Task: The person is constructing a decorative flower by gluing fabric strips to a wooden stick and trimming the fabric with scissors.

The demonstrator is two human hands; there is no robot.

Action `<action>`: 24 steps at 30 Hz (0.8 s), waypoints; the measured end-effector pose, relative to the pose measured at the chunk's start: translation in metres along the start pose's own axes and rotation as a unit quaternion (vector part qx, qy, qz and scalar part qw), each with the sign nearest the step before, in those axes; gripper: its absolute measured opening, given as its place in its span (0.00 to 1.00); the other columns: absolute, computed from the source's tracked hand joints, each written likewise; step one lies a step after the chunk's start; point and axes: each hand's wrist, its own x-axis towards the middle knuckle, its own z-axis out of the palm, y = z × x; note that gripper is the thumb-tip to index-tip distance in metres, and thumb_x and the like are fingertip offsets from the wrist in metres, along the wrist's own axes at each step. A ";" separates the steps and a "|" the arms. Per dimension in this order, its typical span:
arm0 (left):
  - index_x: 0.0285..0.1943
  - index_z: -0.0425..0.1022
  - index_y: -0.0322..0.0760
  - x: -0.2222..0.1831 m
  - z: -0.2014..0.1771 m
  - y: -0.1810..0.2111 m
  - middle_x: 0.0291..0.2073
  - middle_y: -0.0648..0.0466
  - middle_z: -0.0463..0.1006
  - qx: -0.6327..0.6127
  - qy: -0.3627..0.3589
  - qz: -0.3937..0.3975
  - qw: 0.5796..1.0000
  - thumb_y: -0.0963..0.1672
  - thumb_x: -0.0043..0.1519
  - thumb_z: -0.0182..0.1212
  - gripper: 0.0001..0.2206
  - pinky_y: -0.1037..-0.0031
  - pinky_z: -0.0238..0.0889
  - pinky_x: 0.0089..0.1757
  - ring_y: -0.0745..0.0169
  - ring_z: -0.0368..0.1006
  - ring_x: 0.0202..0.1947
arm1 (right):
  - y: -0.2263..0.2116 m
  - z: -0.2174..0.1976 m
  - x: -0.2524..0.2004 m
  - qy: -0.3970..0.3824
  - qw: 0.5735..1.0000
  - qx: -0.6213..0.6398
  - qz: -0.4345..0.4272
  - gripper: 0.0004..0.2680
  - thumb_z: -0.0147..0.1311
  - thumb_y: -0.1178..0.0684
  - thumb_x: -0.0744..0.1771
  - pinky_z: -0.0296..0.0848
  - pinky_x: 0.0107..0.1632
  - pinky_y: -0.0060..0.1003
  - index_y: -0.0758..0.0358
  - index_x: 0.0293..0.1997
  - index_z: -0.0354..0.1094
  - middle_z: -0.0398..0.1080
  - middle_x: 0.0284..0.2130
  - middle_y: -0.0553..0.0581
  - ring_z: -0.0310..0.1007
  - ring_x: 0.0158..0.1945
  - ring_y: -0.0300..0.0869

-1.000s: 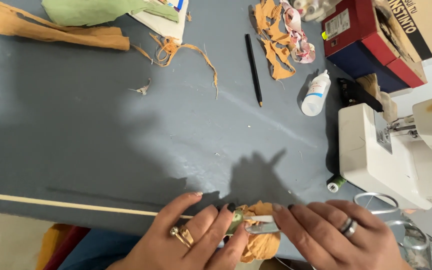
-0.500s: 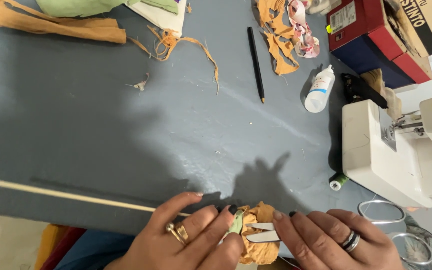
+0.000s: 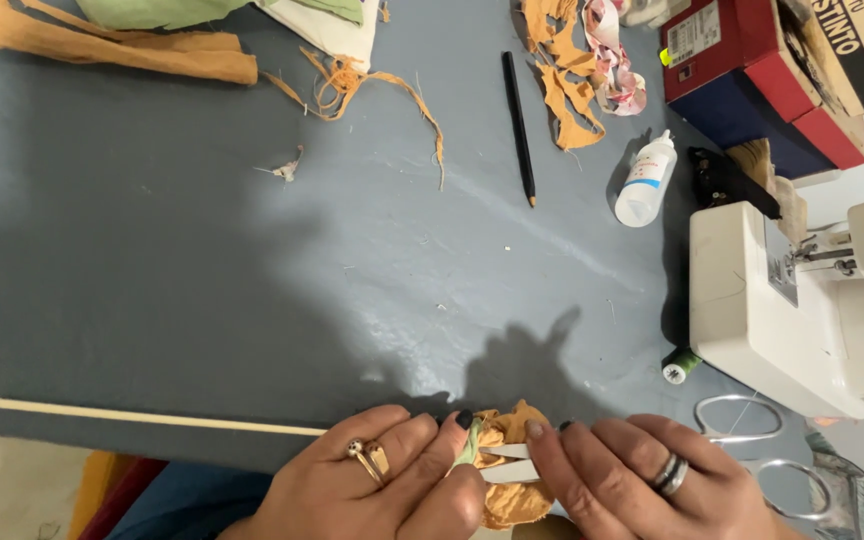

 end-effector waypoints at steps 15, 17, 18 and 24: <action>0.43 0.75 0.35 -0.005 0.006 0.001 0.37 0.52 0.81 -0.021 -0.019 -0.025 0.999 0.38 0.64 0.53 0.05 0.60 0.74 0.45 0.57 0.77 0.34 | 0.000 -0.003 0.013 0.029 0.998 -0.053 -0.020 0.03 0.53 0.53 0.69 0.70 0.34 0.26 0.52 0.43 0.74 0.72 0.34 0.44 0.74 0.32 0.32; 0.47 0.74 0.34 -0.001 0.002 -0.003 0.37 0.54 0.81 -0.024 -0.019 -0.014 0.999 0.39 0.67 0.51 0.07 0.63 0.73 0.45 0.60 0.76 0.34 | 0.001 -0.010 0.008 0.016 0.998 -0.063 -0.026 0.04 0.54 0.52 0.70 0.71 0.36 0.27 0.51 0.44 0.75 0.73 0.35 0.44 0.73 0.33 0.32; 0.51 0.74 0.32 0.002 0.000 -0.005 0.38 0.56 0.80 -0.026 -0.021 -0.004 0.999 0.41 0.69 0.48 0.09 0.66 0.71 0.46 0.62 0.74 0.34 | 0.001 -0.013 0.005 0.004 0.997 -0.072 -0.032 0.04 0.54 0.50 0.70 0.72 0.38 0.28 0.51 0.45 0.76 0.73 0.36 0.44 0.72 0.34 0.33; 0.42 0.73 0.31 0.006 -0.003 -0.003 0.29 0.54 0.76 -0.090 -0.063 -0.037 0.993 0.38 0.65 0.46 0.08 0.63 0.66 0.44 0.56 0.69 0.30 | -0.004 0.001 -0.002 0.031 0.995 -0.081 -0.044 0.03 0.58 0.50 0.69 0.71 0.36 0.28 0.51 0.44 0.74 0.73 0.36 0.45 0.70 0.33 0.34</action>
